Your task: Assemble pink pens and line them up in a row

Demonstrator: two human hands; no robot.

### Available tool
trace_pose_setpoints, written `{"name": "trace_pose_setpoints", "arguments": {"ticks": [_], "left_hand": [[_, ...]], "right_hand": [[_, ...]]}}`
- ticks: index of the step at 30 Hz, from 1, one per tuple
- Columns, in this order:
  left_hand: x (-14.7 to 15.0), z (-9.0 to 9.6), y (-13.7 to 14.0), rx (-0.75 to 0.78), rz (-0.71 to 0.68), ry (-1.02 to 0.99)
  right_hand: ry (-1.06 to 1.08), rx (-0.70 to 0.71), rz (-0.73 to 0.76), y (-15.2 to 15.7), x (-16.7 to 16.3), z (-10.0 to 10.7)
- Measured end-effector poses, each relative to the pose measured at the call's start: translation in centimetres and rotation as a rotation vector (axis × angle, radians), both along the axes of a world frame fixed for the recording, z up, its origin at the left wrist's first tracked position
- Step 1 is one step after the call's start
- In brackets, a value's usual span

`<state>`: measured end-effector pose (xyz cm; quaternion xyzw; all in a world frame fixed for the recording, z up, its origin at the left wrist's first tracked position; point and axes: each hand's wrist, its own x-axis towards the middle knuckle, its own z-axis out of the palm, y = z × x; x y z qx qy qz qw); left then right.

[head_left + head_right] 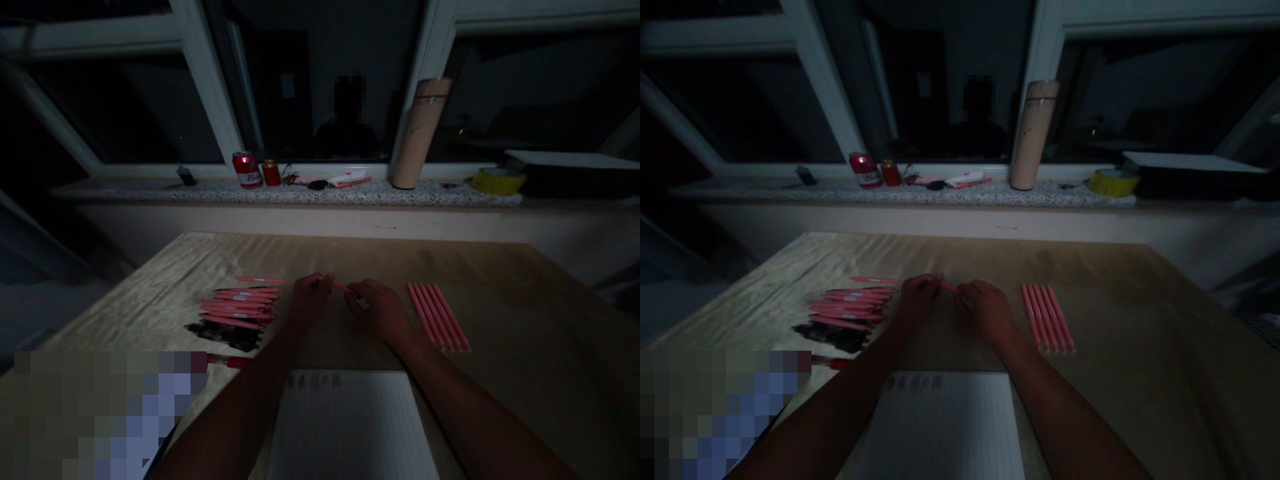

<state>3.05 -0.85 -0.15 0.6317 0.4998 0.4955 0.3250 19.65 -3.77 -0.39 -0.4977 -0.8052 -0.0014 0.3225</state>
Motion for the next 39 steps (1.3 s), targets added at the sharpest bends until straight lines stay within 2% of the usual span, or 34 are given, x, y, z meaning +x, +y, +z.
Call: {"name": "trace_pose_setpoints", "arguments": {"ticks": [6, 13, 18, 23, 29, 39], "left_hand": [[0.8, 2.4, -0.6, 0.086, -0.027, 0.059], [1.6, 4.1, -1.4, 0.183, -0.188, 0.143], [2.0, 5.2, -2.1, 0.245, -0.235, 0.227], [2.2, 5.3, -2.1, 0.238, -0.222, 0.296], [2.0, 5.0, -1.8, 0.218, -0.184, 0.347], [1.8, 5.1, -1.8, 0.190, -0.186, 0.325]], "right_hand": [[-0.059, -0.002, -0.022, -0.2, -0.5, 0.3], [-0.072, -0.024, -0.070, -0.4, -0.6, 0.7], [-0.013, -0.028, -0.082, -0.5, -0.4, 0.5], [0.017, -0.019, -0.078, -0.5, -0.3, 0.4], [-0.003, -0.081, -0.087, -0.3, -0.3, 0.1], [0.028, -0.126, -0.097, -0.5, -0.4, 0.3]]}}
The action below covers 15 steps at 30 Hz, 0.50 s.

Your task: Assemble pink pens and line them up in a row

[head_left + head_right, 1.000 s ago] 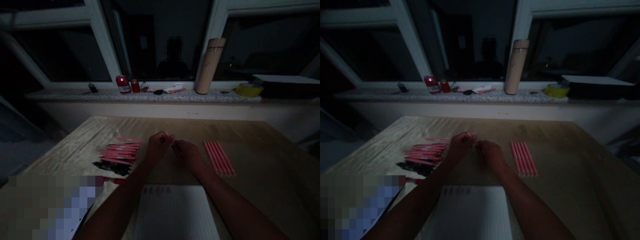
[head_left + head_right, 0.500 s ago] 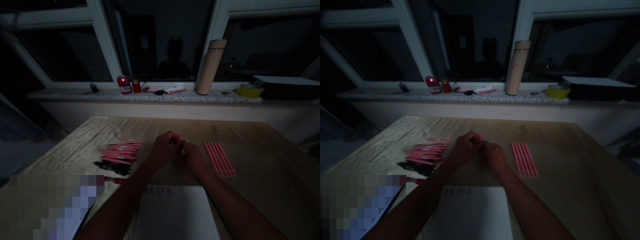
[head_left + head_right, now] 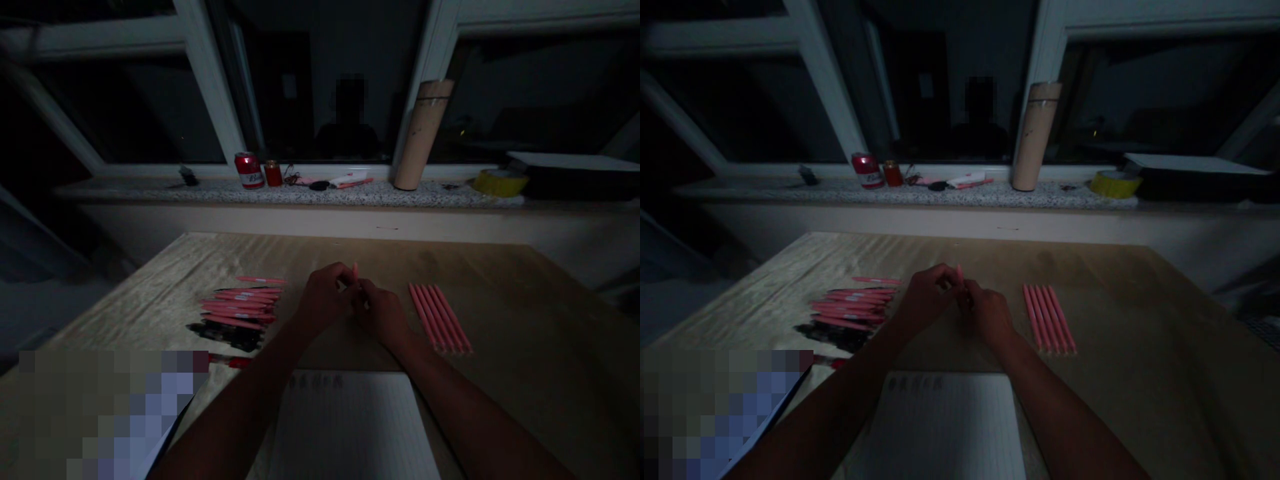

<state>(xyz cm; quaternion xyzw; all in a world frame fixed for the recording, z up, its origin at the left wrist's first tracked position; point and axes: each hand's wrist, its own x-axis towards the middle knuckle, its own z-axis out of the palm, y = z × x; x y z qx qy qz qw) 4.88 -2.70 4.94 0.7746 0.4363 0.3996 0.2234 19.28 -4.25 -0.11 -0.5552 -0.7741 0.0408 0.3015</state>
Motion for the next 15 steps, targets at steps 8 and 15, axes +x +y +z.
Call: {"name": "trace_pose_setpoints", "arguments": {"ticks": [8, 15], "left_hand": [[-0.07, 0.13, 0.03, -0.014, 0.007, -0.018], [-0.24, 0.53, -0.05, 0.003, 0.037, -0.067]], "right_hand": [[0.076, 0.035, 0.036, 0.12, 0.03, -0.45], [0.113, 0.047, 0.044, 0.06, -0.04, -0.43]]}}
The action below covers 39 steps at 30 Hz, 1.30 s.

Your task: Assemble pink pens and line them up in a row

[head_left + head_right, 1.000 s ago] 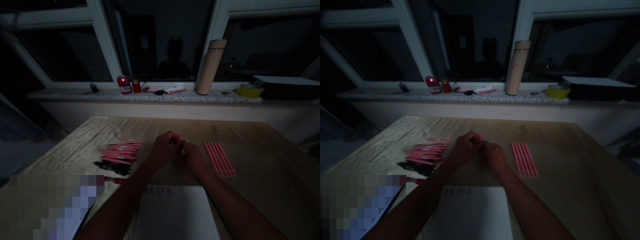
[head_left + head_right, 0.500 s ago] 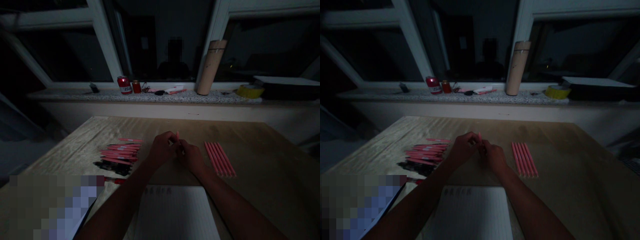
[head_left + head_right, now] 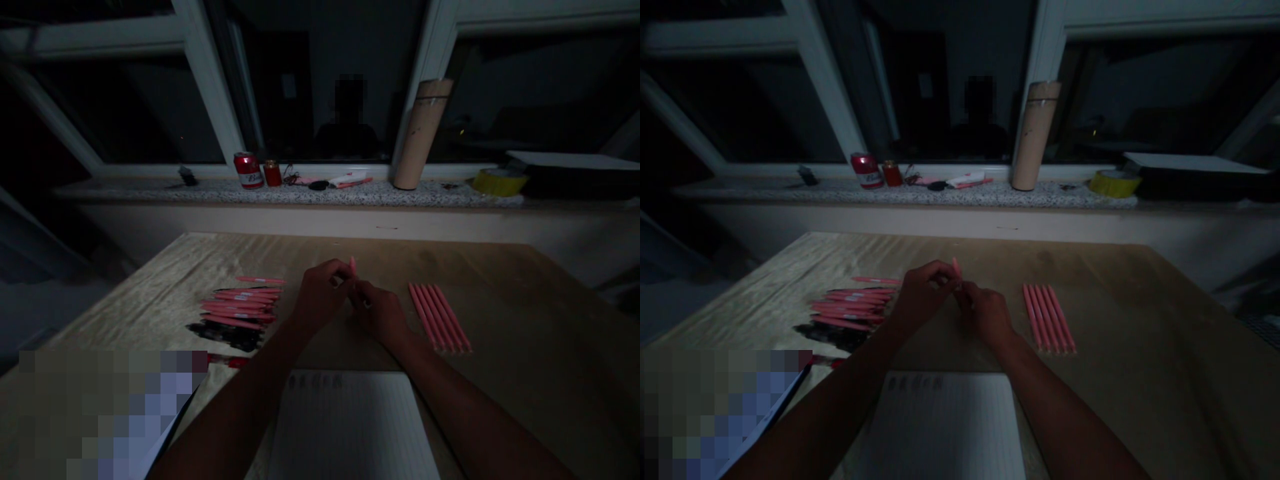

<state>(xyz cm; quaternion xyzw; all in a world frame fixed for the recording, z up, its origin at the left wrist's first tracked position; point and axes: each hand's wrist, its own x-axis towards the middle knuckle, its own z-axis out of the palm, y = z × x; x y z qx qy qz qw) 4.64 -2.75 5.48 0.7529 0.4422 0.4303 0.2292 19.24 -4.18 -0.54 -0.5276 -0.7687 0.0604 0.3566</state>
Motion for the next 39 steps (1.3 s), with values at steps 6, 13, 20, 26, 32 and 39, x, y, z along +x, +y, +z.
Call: {"name": "trace_pose_setpoints", "arguments": {"ticks": [6, 13, 20, 26, 32, 39], "left_hand": [[-0.1, 0.4, -0.1, 0.030, 0.015, -0.051], [-0.4, 1.0, -0.1, 0.051, 0.057, -0.166], [-0.4, 1.0, 0.2, 0.019, 0.082, -0.329], [-0.6, 1.5, 0.3, 0.004, 0.040, -0.493], [-1.9, 2.0, 1.3, -0.044, 0.059, -0.540], [-4.2, 1.2, 2.7, -0.082, 0.127, -0.049]], "right_hand": [[-0.011, -0.004, -0.003, -0.1, -0.1, 0.1], [-0.043, 0.011, -0.011, 0.0, -0.2, -0.1], [-0.051, 0.027, -0.001, 0.0, -0.3, 0.1], [-0.035, 0.018, 0.008, 0.0, -0.2, 0.0], [-0.034, 0.021, 0.002, 0.1, -0.2, -0.2], [-0.041, 0.025, -0.015, 0.2, -0.2, -0.4]]}}
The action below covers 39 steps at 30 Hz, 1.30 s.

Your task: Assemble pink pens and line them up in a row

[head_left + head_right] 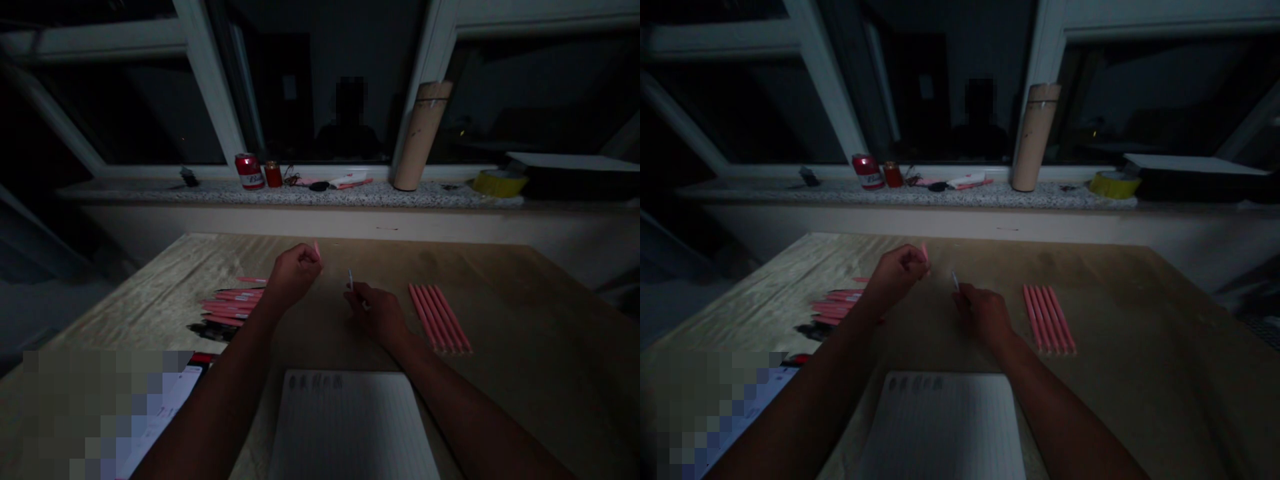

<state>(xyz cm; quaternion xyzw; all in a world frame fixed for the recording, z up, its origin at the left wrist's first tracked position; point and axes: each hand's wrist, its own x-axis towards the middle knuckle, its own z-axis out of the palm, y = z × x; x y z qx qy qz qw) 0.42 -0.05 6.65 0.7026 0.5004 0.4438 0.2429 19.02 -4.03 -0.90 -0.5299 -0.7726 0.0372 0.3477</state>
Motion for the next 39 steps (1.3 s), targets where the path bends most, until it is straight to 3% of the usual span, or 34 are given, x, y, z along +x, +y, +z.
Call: {"name": "trace_pose_setpoints", "arguments": {"ticks": [3, 7, 12, 18, 24, 39], "left_hand": [[-0.8, -0.7, 0.3, 0.029, 0.028, 0.373], [-1.6, -2.0, 0.6, -0.078, 0.025, 0.767], [-2.1, -3.0, 0.8, -0.209, 0.041, 1.032], [-1.3, -3.1, 0.5, -0.244, -0.128, 0.986], [-0.7, -3.6, 0.2, -0.257, -0.167, 1.026], [0.0, -2.9, -0.5, -0.297, -0.226, 1.034]], "right_hand": [[0.002, -0.007, 0.002, -0.1, 0.0, 0.1], [0.013, -0.008, 0.007, -0.1, 0.0, 0.2], [0.018, -0.003, 0.019, -0.1, 0.0, 0.3], [0.020, -0.002, 0.008, -0.1, -0.1, 0.2], [0.022, 0.018, 0.013, 0.0, -0.1, 0.1], [0.004, 0.022, 0.009, 0.0, 0.0, 0.1]]}}
